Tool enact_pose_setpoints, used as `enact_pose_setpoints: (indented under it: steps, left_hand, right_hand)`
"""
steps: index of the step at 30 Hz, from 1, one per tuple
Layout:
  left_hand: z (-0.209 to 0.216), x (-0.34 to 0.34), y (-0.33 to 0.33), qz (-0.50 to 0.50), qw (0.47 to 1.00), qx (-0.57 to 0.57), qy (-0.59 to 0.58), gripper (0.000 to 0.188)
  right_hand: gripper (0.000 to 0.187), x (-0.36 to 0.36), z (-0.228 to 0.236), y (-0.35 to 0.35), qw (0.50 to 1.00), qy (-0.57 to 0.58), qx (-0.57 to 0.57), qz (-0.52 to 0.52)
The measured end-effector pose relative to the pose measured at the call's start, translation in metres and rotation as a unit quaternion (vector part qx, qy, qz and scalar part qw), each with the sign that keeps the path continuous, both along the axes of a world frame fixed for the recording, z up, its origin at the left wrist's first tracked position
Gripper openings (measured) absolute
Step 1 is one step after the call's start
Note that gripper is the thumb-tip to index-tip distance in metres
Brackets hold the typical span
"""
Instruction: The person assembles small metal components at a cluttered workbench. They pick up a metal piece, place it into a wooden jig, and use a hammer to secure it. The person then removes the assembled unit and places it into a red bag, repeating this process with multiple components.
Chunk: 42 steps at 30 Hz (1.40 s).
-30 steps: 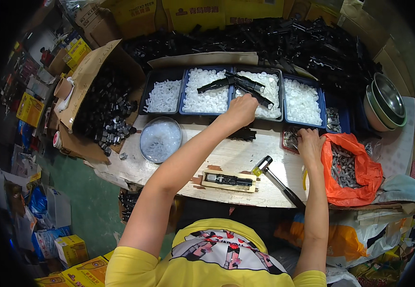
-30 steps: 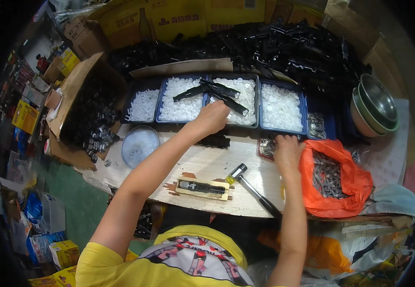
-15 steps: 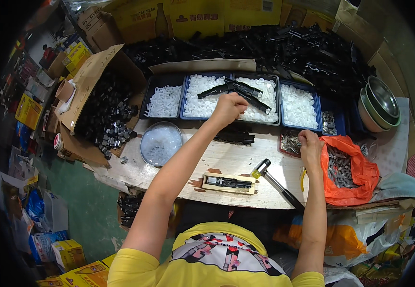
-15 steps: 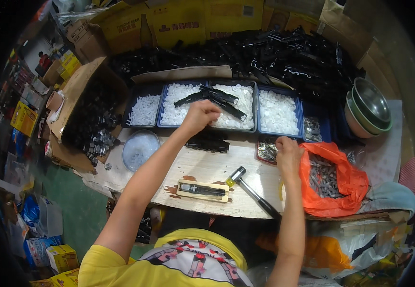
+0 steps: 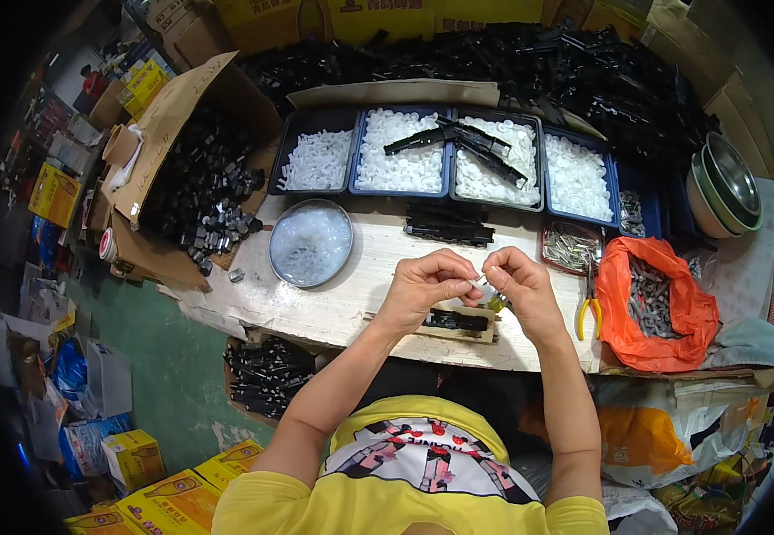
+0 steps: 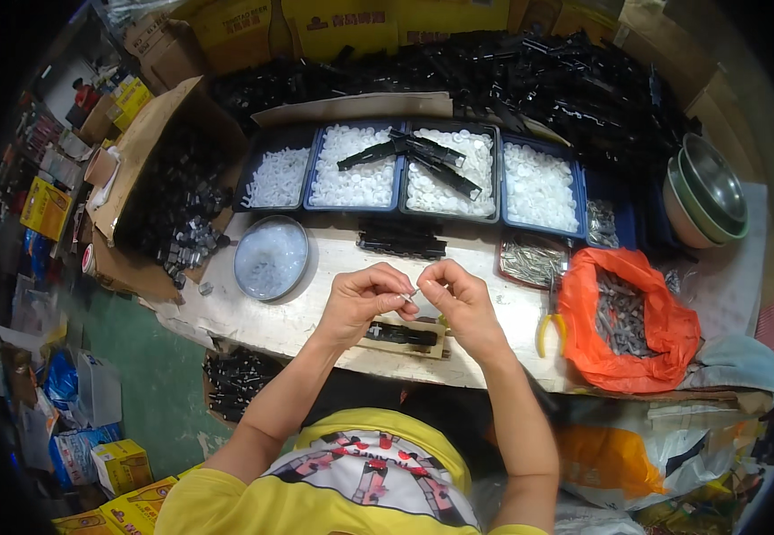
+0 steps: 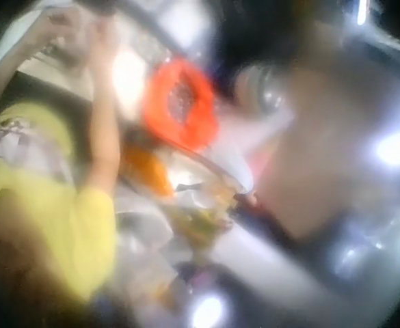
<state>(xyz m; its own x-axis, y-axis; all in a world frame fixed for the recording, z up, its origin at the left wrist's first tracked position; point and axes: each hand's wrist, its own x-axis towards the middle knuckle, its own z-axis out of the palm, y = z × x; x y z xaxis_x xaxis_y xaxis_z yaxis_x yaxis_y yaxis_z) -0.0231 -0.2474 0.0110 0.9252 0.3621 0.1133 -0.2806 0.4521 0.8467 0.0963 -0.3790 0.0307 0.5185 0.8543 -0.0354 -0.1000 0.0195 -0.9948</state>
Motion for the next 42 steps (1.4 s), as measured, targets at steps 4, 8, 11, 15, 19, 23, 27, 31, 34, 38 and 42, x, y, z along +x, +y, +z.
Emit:
enact_pose_setpoints:
  steps: [4,8,11,15,19,23,27,31,34,38,42]
  left_hand:
    - [0.001,-0.009,0.0,0.013,0.999,0.03,-0.008,0.009]
    - [0.001,-0.015,0.0,0.022,0.998,0.061,-0.008,0.01]
    - [0.001,-0.017,-0.001,0.034,0.996,0.085,-0.01,0.01]
    - [0.004,-0.022,-0.002,0.073,0.97,0.229,-0.027,0.011]
    - [-0.003,-0.027,-0.002,0.093,0.947,0.306,-0.035,0.012]
    - [-0.005,-0.03,-0.007,0.132,0.937,0.322,-0.028,0.013]
    - [-0.01,-0.034,-0.006,0.185,0.893,0.409,-0.003,0.01]
    - [-0.013,-0.037,-0.006,0.221,0.861,0.459,-0.006,0.013]
    - [-0.016,-0.04,-0.004,0.218,0.834,0.507,0.003,0.017]
    - [-0.017,-0.053,0.004,0.196,0.793,0.574,0.062,0.019]
    - [-0.027,-0.06,0.007,0.142,0.802,0.571,0.102,0.024]
  right_hand:
    - [0.012,-0.005,0.005,0.002,1.0,-0.003,-0.003,0.023]
    - [0.013,-0.008,0.01,0.003,0.999,0.011,-0.012,0.028]
    - [0.013,-0.01,0.011,0.004,0.999,0.024,-0.023,0.037]
    - [0.012,-0.008,0.013,0.006,0.994,0.055,-0.058,0.07]
    - [0.009,-0.012,0.005,0.007,0.993,0.017,-0.091,0.077]
    - [0.005,-0.034,0.004,0.009,0.946,-0.313,-0.08,-0.016]
    - [0.005,-0.041,0.001,0.01,0.891,-0.445,-0.044,-0.073]
    - [0.01,-0.048,-0.004,0.003,0.87,-0.486,-0.018,-0.076]
    - [0.012,-0.052,-0.011,0.003,0.849,-0.522,-0.009,-0.079]
    - [0.012,-0.055,-0.021,0.001,0.827,-0.56,-0.028,-0.048]
    - [0.01,-0.056,-0.035,-0.001,0.795,-0.604,-0.051,0.004]
